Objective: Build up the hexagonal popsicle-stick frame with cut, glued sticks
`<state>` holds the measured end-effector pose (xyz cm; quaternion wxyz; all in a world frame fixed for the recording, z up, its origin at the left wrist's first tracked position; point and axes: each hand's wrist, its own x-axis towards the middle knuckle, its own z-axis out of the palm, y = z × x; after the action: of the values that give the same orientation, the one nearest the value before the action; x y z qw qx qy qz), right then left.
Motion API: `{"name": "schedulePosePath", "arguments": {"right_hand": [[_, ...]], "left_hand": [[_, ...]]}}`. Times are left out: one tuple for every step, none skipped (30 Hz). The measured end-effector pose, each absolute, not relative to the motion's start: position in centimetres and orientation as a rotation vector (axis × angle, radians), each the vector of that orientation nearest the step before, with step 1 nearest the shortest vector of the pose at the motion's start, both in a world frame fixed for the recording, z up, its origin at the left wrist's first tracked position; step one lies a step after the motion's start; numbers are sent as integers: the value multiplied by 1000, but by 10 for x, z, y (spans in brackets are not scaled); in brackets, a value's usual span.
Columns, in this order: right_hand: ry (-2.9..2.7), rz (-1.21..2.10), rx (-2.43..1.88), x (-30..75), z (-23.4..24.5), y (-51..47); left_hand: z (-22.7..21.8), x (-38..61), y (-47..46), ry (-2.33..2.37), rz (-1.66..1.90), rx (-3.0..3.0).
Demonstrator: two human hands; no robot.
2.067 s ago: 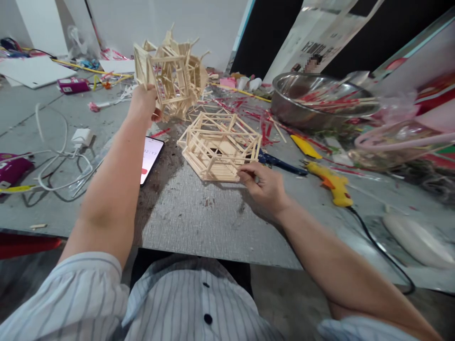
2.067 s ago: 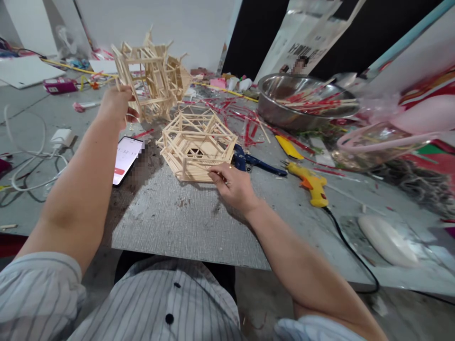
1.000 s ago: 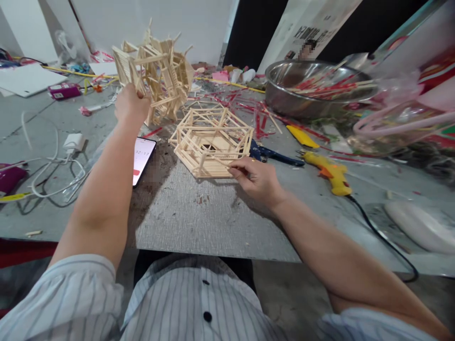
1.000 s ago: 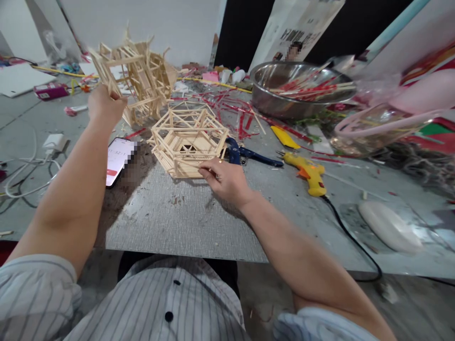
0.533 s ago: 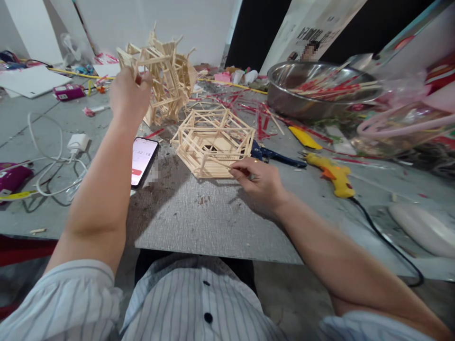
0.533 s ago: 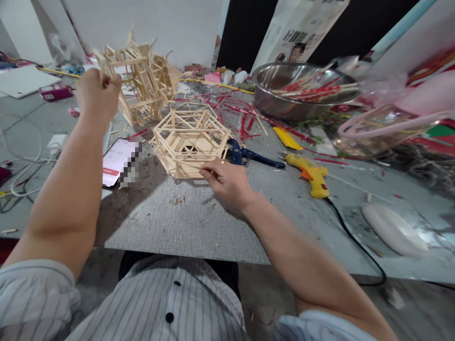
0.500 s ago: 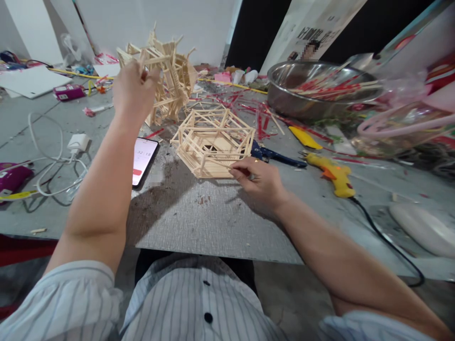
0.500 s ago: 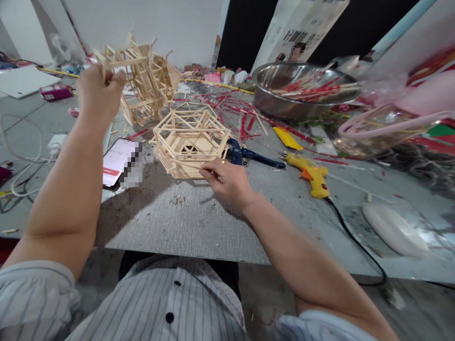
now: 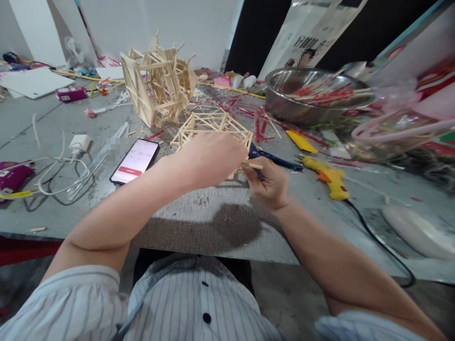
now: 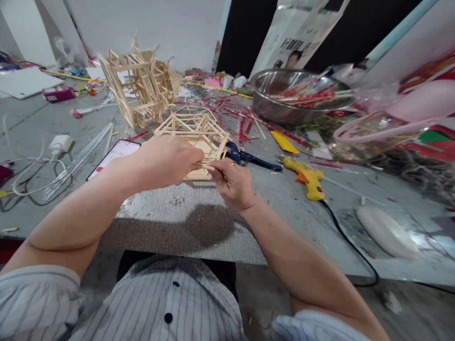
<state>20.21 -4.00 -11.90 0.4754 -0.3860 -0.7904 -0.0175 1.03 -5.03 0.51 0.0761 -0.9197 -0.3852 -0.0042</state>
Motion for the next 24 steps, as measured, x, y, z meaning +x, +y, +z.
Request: {"name": "schedulePosePath", "arguments": {"right_hand": [[-1937, -43, -956, 202, -119, -40], [-1936, -45, -964, 202, -120, -39], [-1931, -48, -966, 202, -121, -39], [-1918, -52, -961, 201, -122, -38], [-1901, -57, -950, 201, -123, -38], [-1886, -60, -940, 201, -124, -37], [-1873, -60, -932, 201, -125, -36], [-1864, -58, -928, 201, -126, -36], [-1858, -54, -929, 201, -126, -35], [-1852, -53, -933, 201, -126, -35], [-1854, -51, -941, 201, -126, -35], [-1856, -55, -944, 202, -125, -36], [-1858, -61, -946, 202, -124, -36], [-1859, -66, -947, 203, -123, -36], [-1861, -66, -944, 203, -123, -37], [-1863, -59, -934, 204, -122, -37], [-1865, -45, -920, 204, -122, -38], [-1868, -26, -907, 204, -122, -38], [-1876, 1, -895, 204, -122, -38], [-1878, 23, -875, 204, -122, -38], [-1874, 43, -853, 204, -123, -38], [-1864, 56, -832, 204, -124, -38], [-1855, 66, -807, 203, -124, -38], [-1847, 73, -786, 203, -124, -38]], "left_hand": [[4, 10, -49, -1154, -26, -2771], [4, 9, -48, -1158, -42, -2782], [4, 9, -47, -1164, -54, -2791], [4, 9, -47, -1173, -67, -2797], [4, 9, -47, -1183, -83, -2799], [4, 10, -47, -1194, -99, -2800], [5, 10, -46, -1207, -110, -2799], [5, 10, -46, -1217, -118, -2800], [5, 10, -46, -1220, -128, -2803], [5, 10, -46, -1223, -136, -2808], [4, 10, -45, -1223, -143, -2814], [4, 10, -45, -1219, -150, -2819], [4, 10, -45, -1215, -152, -2823], [3, 10, -44, -1210, -149, -2826], [3, 10, -44, -1207, -139, -2826], [2, 10, -43, -1206, -125, -2824], [1, 10, -42, -1204, -113, -2822], [1, 10, -41, -1205, -103, -2819], [1, 9, -40, -1209, -97, -2816], [1, 9, -39, -1209, -91, -2818], [1, 9, -39, -1207, -81, -2824], [1, 9, -39, -1201, -70, -2832], [2, 9, -39, -1195, -57, -2841], [3, 9, -39, -1190, -44, -2850]]}}
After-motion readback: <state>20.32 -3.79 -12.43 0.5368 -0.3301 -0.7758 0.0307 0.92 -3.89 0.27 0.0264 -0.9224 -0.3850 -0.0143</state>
